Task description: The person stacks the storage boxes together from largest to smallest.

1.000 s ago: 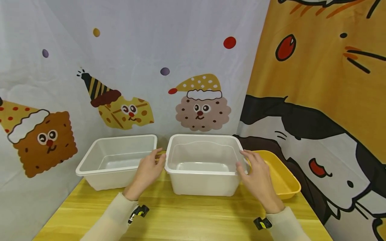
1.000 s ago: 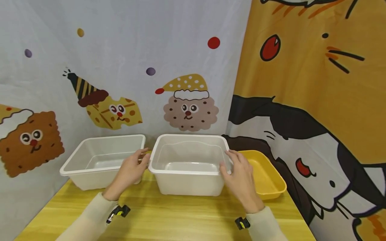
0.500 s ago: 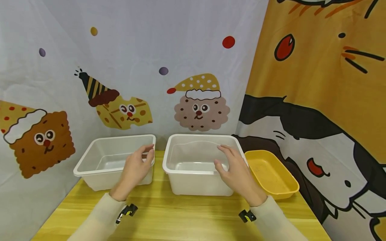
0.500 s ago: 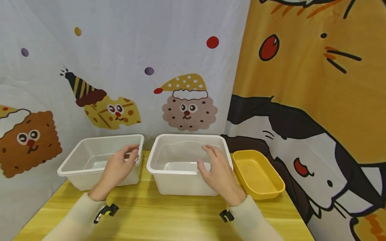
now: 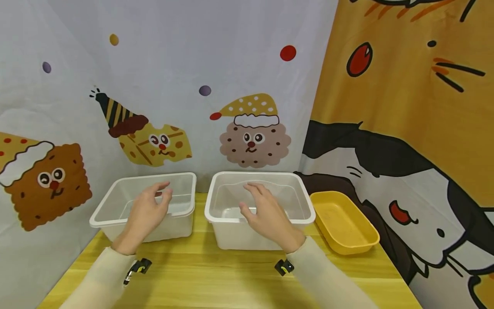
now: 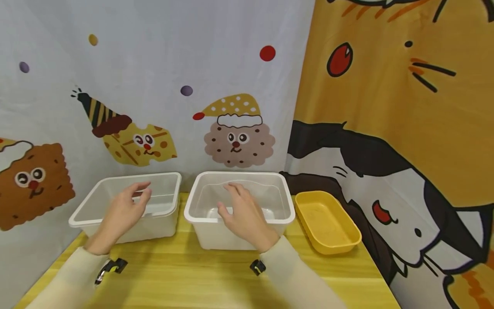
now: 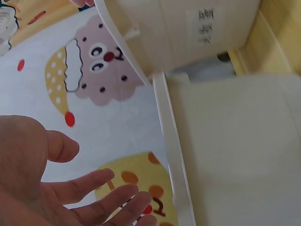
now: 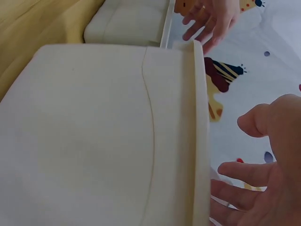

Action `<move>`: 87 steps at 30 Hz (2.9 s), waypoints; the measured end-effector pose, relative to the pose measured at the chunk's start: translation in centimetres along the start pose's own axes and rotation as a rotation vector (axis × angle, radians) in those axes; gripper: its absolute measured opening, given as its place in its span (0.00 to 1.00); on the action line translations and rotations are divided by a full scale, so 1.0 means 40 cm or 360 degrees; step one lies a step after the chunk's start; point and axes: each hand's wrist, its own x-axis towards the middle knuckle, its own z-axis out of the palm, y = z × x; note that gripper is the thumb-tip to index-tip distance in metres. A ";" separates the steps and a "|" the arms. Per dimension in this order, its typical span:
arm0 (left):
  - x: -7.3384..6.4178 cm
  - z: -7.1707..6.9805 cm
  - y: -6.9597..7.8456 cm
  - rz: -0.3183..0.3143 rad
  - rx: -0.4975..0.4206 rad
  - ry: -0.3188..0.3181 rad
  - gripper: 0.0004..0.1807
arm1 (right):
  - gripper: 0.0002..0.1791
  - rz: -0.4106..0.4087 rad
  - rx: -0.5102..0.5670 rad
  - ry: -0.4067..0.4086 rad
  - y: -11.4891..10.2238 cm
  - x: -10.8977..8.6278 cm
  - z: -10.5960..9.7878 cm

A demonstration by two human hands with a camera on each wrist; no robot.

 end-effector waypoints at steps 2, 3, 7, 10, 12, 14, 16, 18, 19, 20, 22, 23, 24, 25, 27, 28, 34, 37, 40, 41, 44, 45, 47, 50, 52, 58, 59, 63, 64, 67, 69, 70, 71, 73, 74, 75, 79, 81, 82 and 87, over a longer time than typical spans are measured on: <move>0.003 -0.011 -0.015 -0.0011 0.0030 -0.0002 0.30 | 0.35 -0.0004 -0.0001 -0.0028 -0.010 0.013 0.016; 0.004 -0.015 -0.023 -0.0014 0.0044 -0.0003 0.30 | 0.34 -0.0009 -0.0005 -0.0038 -0.017 0.019 0.024; 0.008 -0.033 -0.060 -0.0020 0.0093 0.0001 0.30 | 0.33 -0.0040 -0.0046 -0.0091 -0.045 0.044 0.053; 0.012 -0.045 -0.088 -0.0032 0.0132 0.0009 0.30 | 0.33 -0.0079 -0.0094 -0.0128 -0.069 0.063 0.072; 0.014 -0.052 -0.103 -0.0041 0.0160 0.0025 0.30 | 0.33 -0.0109 -0.0122 -0.0150 -0.083 0.075 0.086; 0.015 -0.061 -0.117 -0.0055 0.0186 0.0035 0.30 | 0.33 -0.0136 -0.0157 -0.0170 -0.094 0.087 0.102; 0.014 -0.068 -0.126 -0.0080 0.0206 0.0038 0.31 | 0.34 -0.0150 -0.0173 -0.0182 -0.104 0.097 0.115; 0.014 -0.073 -0.138 -0.0083 0.0215 0.0054 0.31 | 0.34 -0.0153 -0.0188 -0.0195 -0.112 0.106 0.127; 0.013 -0.075 -0.144 -0.0081 0.0218 0.0063 0.30 | 0.34 -0.0150 -0.0202 -0.0204 -0.116 0.110 0.133; 0.012 -0.076 -0.151 -0.0078 0.0223 0.0077 0.30 | 0.34 -0.0149 -0.0219 -0.0214 -0.122 0.113 0.138; 0.010 -0.080 -0.166 -0.0071 0.0246 0.0101 0.30 | 0.33 -0.0160 -0.0263 -0.0231 -0.133 0.122 0.149; 0.010 -0.083 -0.175 -0.0064 0.0258 0.0116 0.30 | 0.33 -0.0162 -0.0289 -0.0251 -0.140 0.127 0.155; 0.009 -0.087 -0.183 -0.0068 0.0272 0.0125 0.30 | 0.32 -0.0168 -0.0318 -0.0268 -0.147 0.132 0.160; 0.009 -0.091 -0.191 -0.0076 0.0288 0.0130 0.30 | 0.32 -0.0174 -0.0343 -0.0285 -0.154 0.137 0.164; 0.011 -0.101 -0.205 -0.0106 0.0326 0.0128 0.31 | 0.32 -0.0185 -0.0388 -0.0320 -0.167 0.147 0.172; 0.012 -0.106 -0.212 -0.0121 0.0340 0.0130 0.31 | 0.32 -0.0189 -0.0407 -0.0338 -0.174 0.152 0.178; 0.008 -0.125 -0.247 -0.0247 0.0376 0.0079 0.33 | 0.35 -0.0164 -0.0514 -0.0422 -0.201 0.166 0.208; 0.003 -0.129 -0.267 -0.0323 0.0385 0.0036 0.35 | 0.36 -0.0146 -0.0566 -0.0433 -0.208 0.168 0.219; -0.001 -0.134 -0.290 -0.0373 0.0406 0.0017 0.36 | 0.35 -0.0152 -0.0615 -0.0421 -0.215 0.172 0.231; -0.002 -0.136 -0.297 -0.0385 0.0417 0.0011 0.36 | 0.35 -0.0163 -0.0631 -0.0415 -0.218 0.174 0.235; -0.002 -0.141 -0.315 -0.0403 0.0433 -0.0024 0.38 | 0.32 -0.0205 -0.0685 -0.0406 -0.227 0.179 0.248; -0.001 -0.142 -0.320 -0.0410 0.0434 -0.0039 0.38 | 0.31 -0.0218 -0.0702 -0.0406 -0.231 0.180 0.251; 0.000 -0.146 -0.327 -0.0426 0.0428 -0.0073 0.39 | 0.27 -0.0243 -0.0743 -0.0411 -0.238 0.183 0.258; 0.000 -0.151 -0.335 -0.0451 0.0414 -0.0119 0.40 | 0.21 -0.0249 -0.0796 -0.0443 -0.250 0.187 0.265; 0.001 -0.154 -0.339 -0.0468 0.0399 -0.0146 0.41 | 0.20 -0.0230 -0.0811 -0.0480 -0.258 0.190 0.270; 0.002 -0.163 -0.343 -0.0482 0.0362 -0.0161 0.40 | 0.24 -0.0170 -0.0823 -0.0562 -0.269 0.196 0.285; 0.001 -0.164 -0.342 -0.0472 0.0359 -0.0149 0.40 | 0.23 -0.0159 -0.0807 -0.0564 -0.270 0.197 0.286; -0.002 -0.166 -0.343 -0.0464 0.0348 -0.0125 0.38 | 0.21 -0.0125 -0.0728 -0.0574 -0.269 0.202 0.291; -0.002 -0.166 -0.344 -0.0469 0.0351 -0.0121 0.38 | 0.22 -0.0119 -0.0707 -0.0576 -0.268 0.203 0.292; -0.002 -0.166 -0.347 -0.0507 0.0348 -0.0131 0.37 | 0.24 -0.0120 -0.0690 -0.0572 -0.266 0.205 0.296; -0.001 -0.166 -0.349 -0.0530 0.0341 -0.0138 0.38 | 0.25 -0.0127 -0.0685 -0.0559 -0.266 0.205 0.297; -0.001 -0.167 -0.350 -0.0533 0.0340 -0.0136 0.38 | 0.25 -0.0132 -0.0682 -0.0553 -0.266 0.204 0.297; 0.000 -0.167 -0.352 -0.0545 0.0335 -0.0134 0.39 | 0.26 -0.0135 -0.0680 -0.0549 -0.266 0.205 0.297; 0.000 -0.168 -0.355 -0.0562 0.0329 -0.0137 0.40 | 0.26 -0.0141 -0.0671 -0.0544 -0.266 0.204 0.297; 0.001 -0.167 -0.358 -0.0566 0.0335 -0.0125 0.40 | 0.26 -0.0145 -0.0668 -0.0540 -0.265 0.204 0.298; 0.001 -0.167 -0.360 -0.0568 0.0341 -0.0120 0.40 | 0.26 -0.0151 -0.0665 -0.0533 -0.265 0.204 0.298; -0.001 -0.172 -0.364 -0.0539 0.0359 -0.0101 0.36 | 0.27 -0.0167 -0.0648 -0.0507 -0.263 0.206 0.299; -0.004 -0.176 -0.361 -0.0518 0.0363 -0.0108 0.33 | 0.26 -0.0166 -0.0648 -0.0502 -0.261 0.206 0.301; -0.004 -0.177 -0.359 -0.0514 0.0363 -0.0112 0.32 | 0.26 -0.0161 -0.0645 -0.0507 -0.260 0.207 0.302; -0.002 -0.176 -0.353 -0.0530 0.0374 -0.0131 0.31 | 0.24 -0.0135 -0.0634 -0.0515 -0.254 0.207 0.305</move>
